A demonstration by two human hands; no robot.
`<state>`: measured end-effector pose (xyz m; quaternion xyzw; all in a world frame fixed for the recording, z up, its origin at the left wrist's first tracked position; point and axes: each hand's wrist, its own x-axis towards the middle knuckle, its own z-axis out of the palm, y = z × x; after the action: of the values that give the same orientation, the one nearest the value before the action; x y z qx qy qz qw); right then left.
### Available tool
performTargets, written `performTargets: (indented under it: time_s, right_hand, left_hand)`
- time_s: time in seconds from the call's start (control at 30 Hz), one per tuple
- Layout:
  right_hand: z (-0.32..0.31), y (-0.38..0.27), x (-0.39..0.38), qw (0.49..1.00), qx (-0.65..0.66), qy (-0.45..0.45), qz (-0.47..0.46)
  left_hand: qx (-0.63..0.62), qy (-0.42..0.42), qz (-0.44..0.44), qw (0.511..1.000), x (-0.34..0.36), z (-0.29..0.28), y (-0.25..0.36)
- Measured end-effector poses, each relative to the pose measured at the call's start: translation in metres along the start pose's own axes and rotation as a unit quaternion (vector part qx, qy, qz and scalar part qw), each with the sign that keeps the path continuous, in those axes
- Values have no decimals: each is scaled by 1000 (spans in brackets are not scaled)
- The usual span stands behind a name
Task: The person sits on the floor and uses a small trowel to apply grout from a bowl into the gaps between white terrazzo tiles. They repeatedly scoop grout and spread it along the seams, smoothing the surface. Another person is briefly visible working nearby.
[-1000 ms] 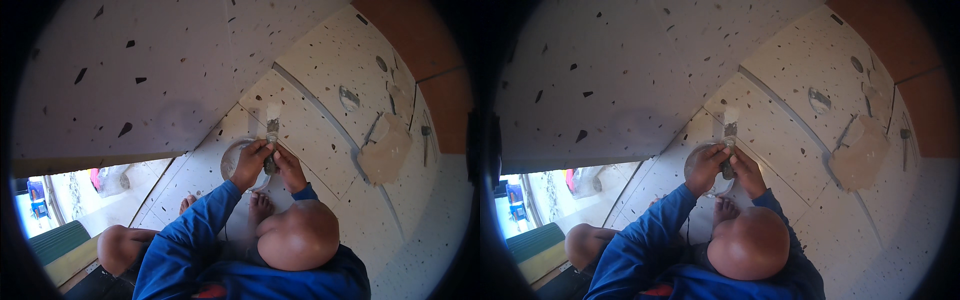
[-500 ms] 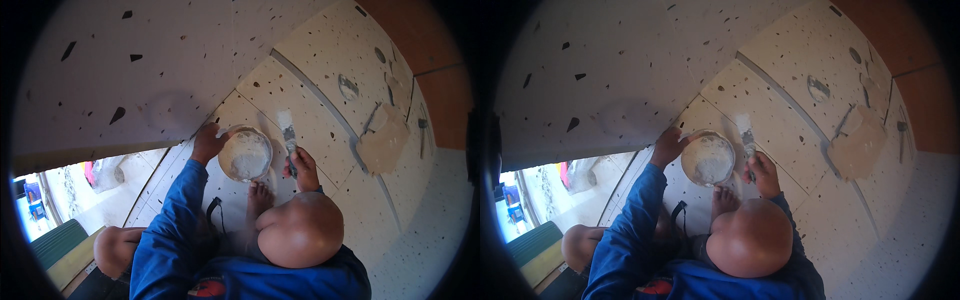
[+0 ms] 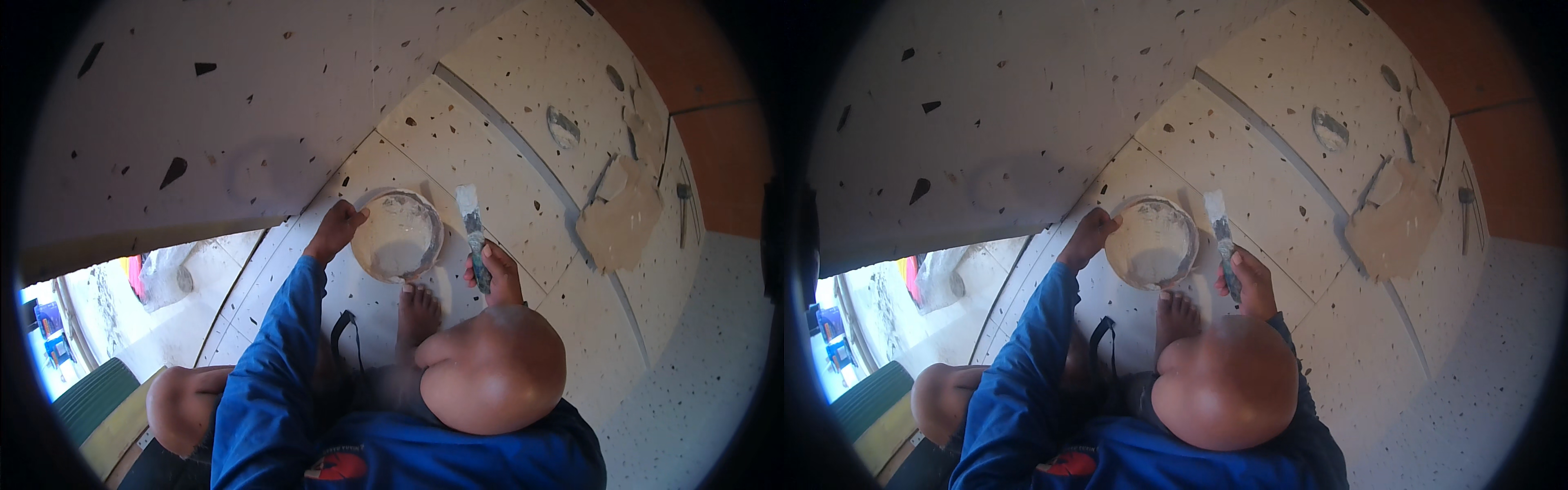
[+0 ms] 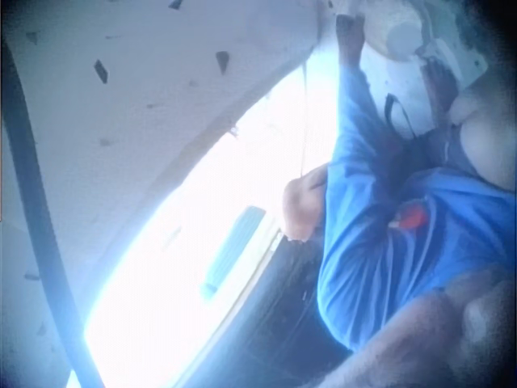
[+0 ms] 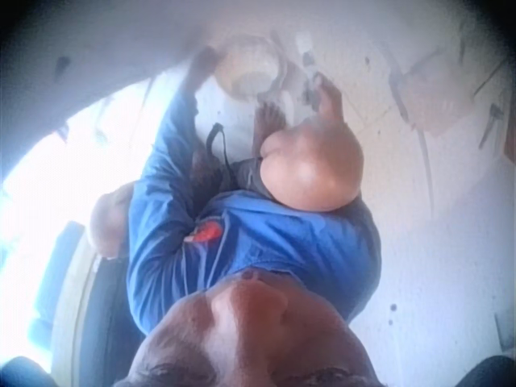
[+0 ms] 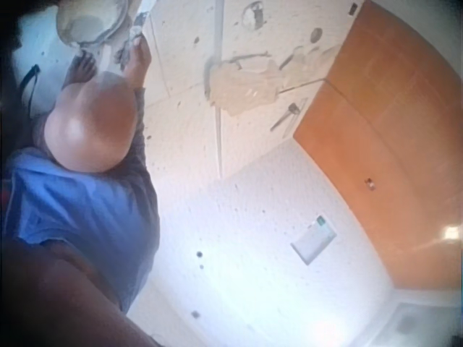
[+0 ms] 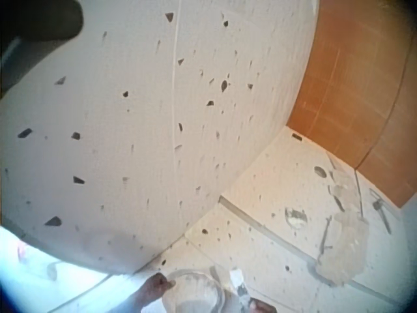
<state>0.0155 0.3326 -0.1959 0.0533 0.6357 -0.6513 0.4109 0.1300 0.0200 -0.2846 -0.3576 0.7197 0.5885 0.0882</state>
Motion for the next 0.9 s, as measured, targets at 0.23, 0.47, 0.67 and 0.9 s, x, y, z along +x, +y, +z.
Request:
performTargets:
  time_s: [0.23, 0.47, 0.67, 0.9]
  right_hand:
    - [-12, 1, 25, 981, -137, 28, -135]
    - [-3, -59, 133, 748, -511, 141, -400]
    - [9, -85, 238, 716, -578, 190, -341]
    - [29, -86, 281, 727, -569, 220, -316]
  left_hand:
    - [-56, 47, 34, 997, -5, 7, 10]
    - [-142, 41, -2, 989, 2, 3, -13]
    - [-196, 27, -7, 980, 5, 8, -21]
    - [-154, 36, -22, 987, -6, 4, -4]
